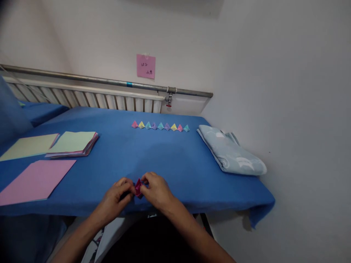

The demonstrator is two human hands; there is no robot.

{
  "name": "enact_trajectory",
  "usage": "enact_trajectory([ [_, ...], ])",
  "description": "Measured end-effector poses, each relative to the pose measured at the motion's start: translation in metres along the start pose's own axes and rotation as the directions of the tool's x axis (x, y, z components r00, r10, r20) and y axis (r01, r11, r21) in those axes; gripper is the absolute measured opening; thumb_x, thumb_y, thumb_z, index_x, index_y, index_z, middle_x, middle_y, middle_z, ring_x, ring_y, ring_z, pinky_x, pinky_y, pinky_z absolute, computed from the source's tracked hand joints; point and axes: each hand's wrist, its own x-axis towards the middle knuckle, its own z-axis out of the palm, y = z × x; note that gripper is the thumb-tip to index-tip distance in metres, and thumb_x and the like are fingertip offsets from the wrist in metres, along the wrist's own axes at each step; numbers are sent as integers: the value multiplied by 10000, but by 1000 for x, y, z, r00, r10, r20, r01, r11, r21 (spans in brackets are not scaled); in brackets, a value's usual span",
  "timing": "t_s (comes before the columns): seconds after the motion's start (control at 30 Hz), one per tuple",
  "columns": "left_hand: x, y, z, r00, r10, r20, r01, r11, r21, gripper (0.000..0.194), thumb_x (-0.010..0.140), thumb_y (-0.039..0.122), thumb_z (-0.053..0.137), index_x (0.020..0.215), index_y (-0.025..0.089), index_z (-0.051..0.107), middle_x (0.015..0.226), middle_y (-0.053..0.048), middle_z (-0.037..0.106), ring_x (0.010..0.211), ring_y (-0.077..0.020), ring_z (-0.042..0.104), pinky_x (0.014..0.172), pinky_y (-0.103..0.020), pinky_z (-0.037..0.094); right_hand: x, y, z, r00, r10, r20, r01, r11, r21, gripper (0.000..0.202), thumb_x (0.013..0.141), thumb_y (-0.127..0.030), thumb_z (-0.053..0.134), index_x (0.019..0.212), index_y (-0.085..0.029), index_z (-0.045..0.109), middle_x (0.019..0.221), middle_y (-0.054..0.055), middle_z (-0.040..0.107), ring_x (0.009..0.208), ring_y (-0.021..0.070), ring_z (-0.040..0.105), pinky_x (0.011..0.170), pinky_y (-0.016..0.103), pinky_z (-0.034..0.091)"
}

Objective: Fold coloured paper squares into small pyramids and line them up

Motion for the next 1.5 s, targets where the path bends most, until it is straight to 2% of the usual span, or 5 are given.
enact_trajectory([
  [0.2,7,1,2,990,-54,-128,59,998,35,96,800,209,492,873,196,553,809,-8,529,739,-152,524,691,-282,428,4,2,0,999,-31,32,36,987,-159,153,781,-74,530,702,-175,614,699,-10,590,679,112,537,645,212,368],
  [0.47,24,12,4,977,-212,-5,200,911,361,121,841,198,476,808,195,593,847,-36,618,799,-169,587,714,-272,418,3,2,3,999,-31,32,39,949,-314,139,795,-92,531,714,-175,607,719,8,621,703,126,557,648,215,359],
  [0.83,29,17,4,969,-247,-21,231,868,439,176,828,155,442,772,177,607,818,-62,656,749,-188,611,664,-288,414,6,-1,9,999,14,-44,-31,909,-415,102,778,-127,545,708,-182,594,725,28,642,639,136,539,562,243,284],
  [1.17,29,11,5,971,-228,-69,238,907,347,146,800,163,487,752,178,625,762,-42,652,719,-177,614,661,-284,443,5,2,6,998,33,-58,-49,953,-299,115,758,-92,539,695,-179,580,651,-2,607,586,111,516,545,212,323],
  [1.5,5,-8,-2,955,-182,-235,184,983,-14,189,816,268,481,921,196,620,867,-42,642,766,-171,611,701,-316,493,-36,-1,-8,990,49,-133,-35,994,107,125,809,-143,493,725,-186,575,655,-25,527,584,101,474,552,205,363],
])
